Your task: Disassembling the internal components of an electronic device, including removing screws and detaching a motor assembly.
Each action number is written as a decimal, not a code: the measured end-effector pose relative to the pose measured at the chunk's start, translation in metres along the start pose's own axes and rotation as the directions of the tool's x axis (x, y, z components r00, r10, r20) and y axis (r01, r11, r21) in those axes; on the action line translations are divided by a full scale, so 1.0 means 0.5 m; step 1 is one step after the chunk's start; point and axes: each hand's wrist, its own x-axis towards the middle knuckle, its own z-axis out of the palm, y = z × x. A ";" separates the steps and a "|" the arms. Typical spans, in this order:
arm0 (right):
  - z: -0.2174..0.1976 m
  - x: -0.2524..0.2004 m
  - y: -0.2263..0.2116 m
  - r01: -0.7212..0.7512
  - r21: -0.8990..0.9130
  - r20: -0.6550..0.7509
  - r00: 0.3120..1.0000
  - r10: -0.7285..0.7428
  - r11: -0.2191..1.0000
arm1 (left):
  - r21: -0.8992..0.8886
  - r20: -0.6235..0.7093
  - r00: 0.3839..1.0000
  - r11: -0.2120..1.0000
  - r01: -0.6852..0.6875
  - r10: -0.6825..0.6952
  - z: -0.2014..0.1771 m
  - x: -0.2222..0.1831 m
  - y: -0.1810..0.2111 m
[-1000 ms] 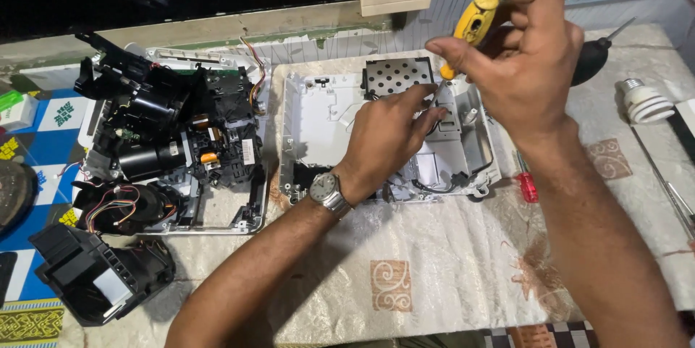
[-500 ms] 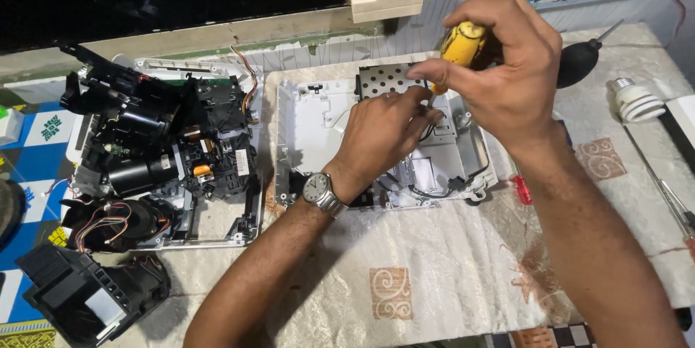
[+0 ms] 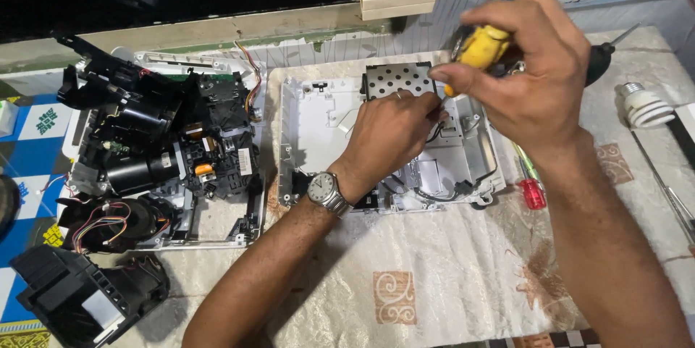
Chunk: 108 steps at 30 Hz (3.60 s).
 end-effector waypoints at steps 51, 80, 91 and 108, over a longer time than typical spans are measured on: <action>-0.043 0.050 -0.093 -0.285 0.009 0.239 0.931 0.275 0.958 | 0.092 0.098 0.995 0.996 0.011 -0.020 -0.009 -0.006 -0.002; -0.104 -0.009 0.067 -0.577 -0.326 0.143 0.753 0.643 0.749 | -0.116 0.046 0.999 0.993 0.000 0.006 -0.055 0.002 0.034; -0.077 0.011 0.062 -0.654 -0.261 0.252 0.664 0.704 0.710 | -0.130 -0.012 1.000 0.991 -0.018 0.017 -0.053 0.000 0.028; -0.187 -0.036 0.016 -0.471 0.104 0.136 0.879 0.457 0.876 | -0.413 0.077 0.995 0.906 0.090 -0.064 -0.017 -0.013 0.068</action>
